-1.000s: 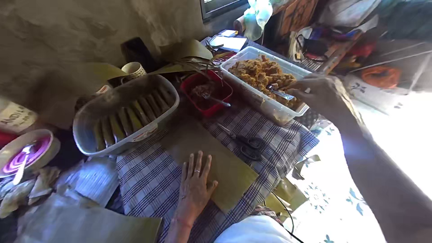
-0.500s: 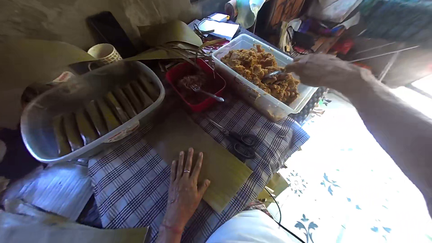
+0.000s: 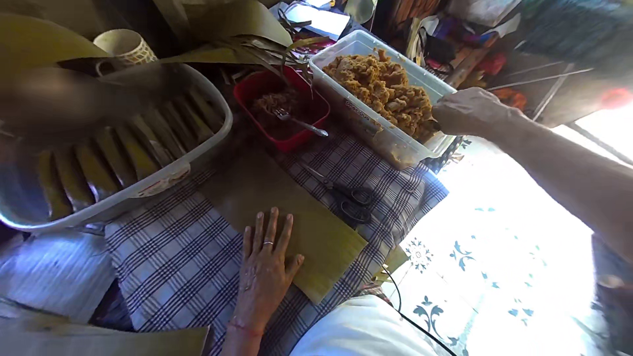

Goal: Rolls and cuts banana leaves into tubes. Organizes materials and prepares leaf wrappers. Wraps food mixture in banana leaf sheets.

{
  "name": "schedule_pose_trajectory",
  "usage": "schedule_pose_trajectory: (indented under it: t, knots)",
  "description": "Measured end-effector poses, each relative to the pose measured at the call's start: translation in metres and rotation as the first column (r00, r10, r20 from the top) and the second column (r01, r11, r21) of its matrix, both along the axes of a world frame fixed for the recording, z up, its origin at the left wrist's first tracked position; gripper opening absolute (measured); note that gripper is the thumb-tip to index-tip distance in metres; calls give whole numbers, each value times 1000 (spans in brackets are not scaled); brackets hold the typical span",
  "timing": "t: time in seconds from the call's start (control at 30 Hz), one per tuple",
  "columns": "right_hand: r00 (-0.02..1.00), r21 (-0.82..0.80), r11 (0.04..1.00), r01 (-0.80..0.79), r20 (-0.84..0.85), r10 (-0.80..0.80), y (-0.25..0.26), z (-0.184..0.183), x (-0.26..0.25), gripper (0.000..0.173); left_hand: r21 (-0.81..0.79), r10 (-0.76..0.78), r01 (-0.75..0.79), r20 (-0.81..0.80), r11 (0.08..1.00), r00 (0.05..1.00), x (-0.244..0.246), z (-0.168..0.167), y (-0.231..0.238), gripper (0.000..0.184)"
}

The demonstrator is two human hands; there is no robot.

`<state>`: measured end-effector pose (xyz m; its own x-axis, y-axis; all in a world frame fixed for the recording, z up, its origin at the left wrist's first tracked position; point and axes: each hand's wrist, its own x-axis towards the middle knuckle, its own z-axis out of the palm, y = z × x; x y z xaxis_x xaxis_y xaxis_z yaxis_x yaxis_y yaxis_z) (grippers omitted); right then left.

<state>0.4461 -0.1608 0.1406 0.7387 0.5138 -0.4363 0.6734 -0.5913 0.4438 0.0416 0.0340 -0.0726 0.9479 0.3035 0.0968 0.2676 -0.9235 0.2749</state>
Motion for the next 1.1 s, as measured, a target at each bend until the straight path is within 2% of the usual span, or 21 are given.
schedule_pose_trajectory:
  t: [0.13, 0.3, 0.43, 0.5, 0.53, 0.57, 0.6, 0.67, 0.7, 0.8, 0.9, 1.03, 1.1]
  knots:
    - [996, 19, 997, -71, -46, 72, -6, 7, -7, 6, -19, 3, -3, 4, 1000, 1000, 1, 1, -1, 77]
    - [969, 160, 970, -181, -138, 204, -14, 7, -13, 20, -17, -5, 5, 7, 1000, 1000, 1, 2, 0, 76]
    - [943, 235, 950, -206, -211, 257, -16, 8, -6, 19, -22, -2, 2, 1, 1000, 1000, 1, 3, 0, 76]
    - [958, 235, 961, -146, -208, 197, -12, 20, -8, 15, -39, -8, 7, -17, 999, 1000, 0, 8, 0, 76]
    - [972, 159, 986, -51, -220, 86, -2, 37, -22, 16, -53, -11, 10, -25, 999, 1000, -2, 10, 1, 75]
    - [966, 42, 993, 108, -242, -95, 15, 58, -40, 22, -70, -16, 13, -35, 997, 999, -3, 13, 1, 75]
    - [968, 79, 988, 135, -223, -115, 15, 62, -39, 21, -88, -17, 14, -40, 996, 999, -5, 15, 2, 74]
    - [972, 382, 920, -82, -175, 159, -16, 45, 3, 11, -111, -12, 7, -42, 994, 999, -8, 18, 3, 75]
    - [959, 458, 882, -108, -185, 213, -21, 40, 17, 11, -112, -11, 6, -40, 994, 999, -9, 18, 3, 74]
    - [922, 538, 842, -40, -306, 239, -16, 20, 25, 9, -106, -10, 7, -23, 994, 1000, -9, 16, 3, 73]
    - [881, 457, 885, -85, -380, 281, -9, -4, 28, 12, -107, -8, 5, -32, 994, 999, -10, 16, 3, 74]
    - [861, 312, 950, -13, -480, 169, -6, 11, 22, 11, -104, -2, -5, -64, 995, 998, -11, 18, 3, 75]
    - [860, 331, 944, 19, -486, 153, -9, 24, 30, 10, -103, -3, -3, -66, 995, 998, -10, 19, 2, 75]
